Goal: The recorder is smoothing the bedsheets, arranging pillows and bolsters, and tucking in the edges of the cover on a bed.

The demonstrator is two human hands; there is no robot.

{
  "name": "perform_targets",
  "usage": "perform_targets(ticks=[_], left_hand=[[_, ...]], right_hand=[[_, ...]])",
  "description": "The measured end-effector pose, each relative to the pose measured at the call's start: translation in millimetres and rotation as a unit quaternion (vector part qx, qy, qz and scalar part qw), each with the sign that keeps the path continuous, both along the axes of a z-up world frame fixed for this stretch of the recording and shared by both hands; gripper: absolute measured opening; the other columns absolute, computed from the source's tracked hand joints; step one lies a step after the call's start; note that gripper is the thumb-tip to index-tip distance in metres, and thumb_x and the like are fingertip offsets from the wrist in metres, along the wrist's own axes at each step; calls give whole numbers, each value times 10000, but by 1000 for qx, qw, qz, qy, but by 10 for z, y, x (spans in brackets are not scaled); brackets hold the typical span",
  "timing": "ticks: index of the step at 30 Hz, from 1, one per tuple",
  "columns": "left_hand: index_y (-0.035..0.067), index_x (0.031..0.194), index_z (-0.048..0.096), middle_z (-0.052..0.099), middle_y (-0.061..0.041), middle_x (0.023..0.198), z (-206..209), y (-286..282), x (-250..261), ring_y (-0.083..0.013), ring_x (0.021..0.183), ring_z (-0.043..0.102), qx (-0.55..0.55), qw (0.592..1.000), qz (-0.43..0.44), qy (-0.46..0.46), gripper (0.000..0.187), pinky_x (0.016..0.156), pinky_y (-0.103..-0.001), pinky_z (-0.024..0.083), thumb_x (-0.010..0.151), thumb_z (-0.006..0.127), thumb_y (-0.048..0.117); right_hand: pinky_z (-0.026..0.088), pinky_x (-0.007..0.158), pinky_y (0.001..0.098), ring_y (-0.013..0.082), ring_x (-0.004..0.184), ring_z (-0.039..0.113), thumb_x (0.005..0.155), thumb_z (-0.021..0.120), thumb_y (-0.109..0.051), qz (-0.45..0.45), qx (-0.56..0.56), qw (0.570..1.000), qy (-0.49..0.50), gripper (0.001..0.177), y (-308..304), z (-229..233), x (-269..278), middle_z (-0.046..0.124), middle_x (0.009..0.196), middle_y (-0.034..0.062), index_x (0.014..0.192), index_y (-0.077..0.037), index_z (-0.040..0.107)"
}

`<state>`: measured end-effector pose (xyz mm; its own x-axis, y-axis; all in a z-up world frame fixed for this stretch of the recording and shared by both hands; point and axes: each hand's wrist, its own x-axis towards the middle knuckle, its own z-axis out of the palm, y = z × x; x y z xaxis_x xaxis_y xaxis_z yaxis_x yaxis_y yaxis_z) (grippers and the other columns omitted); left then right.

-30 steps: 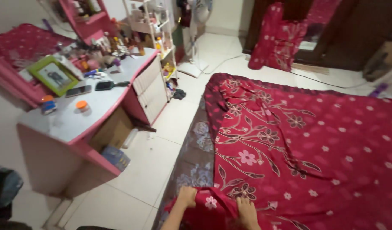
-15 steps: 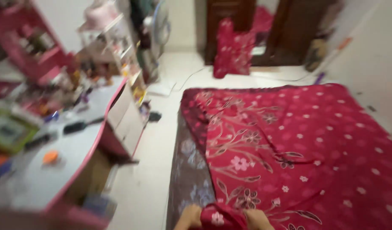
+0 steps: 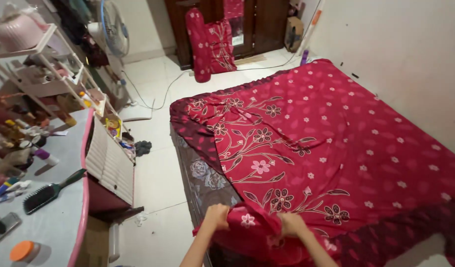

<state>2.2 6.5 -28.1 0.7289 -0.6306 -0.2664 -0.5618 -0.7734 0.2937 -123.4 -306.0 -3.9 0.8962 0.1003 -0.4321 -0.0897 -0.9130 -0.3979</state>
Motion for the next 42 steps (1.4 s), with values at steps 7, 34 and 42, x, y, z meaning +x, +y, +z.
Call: perform_targets(ticks=[7,34,42], left_hand=[[143,975,761,744,-164,1020,-934,306,-152,-368,986,713,53,997,53,34,513,870,-487,576,543,946,349],[174,1056,766,751,-173,1007,-1145,735,580,-393,967,712,-35,996,-49,67,655,867,-505,576,504,967,462],[168,978,767,765,-142,975,-396,978,1435,-383,943,717,-138,982,-126,36,505,829,-510,578,539,921,364]], right_hand=[[575,855,424,293,955,736,595,900,-583,19,29,998,-45,585,343,-354,0,760,988,89,988,-184,729],[560,940,440,325,1058,708,587,894,-729,-30,-64,997,41,818,631,-331,629,728,1068,151,1076,-111,674],[569,848,472,346,992,706,624,865,-633,-94,-96,989,-60,675,948,-319,830,741,1017,136,1040,-132,689]])
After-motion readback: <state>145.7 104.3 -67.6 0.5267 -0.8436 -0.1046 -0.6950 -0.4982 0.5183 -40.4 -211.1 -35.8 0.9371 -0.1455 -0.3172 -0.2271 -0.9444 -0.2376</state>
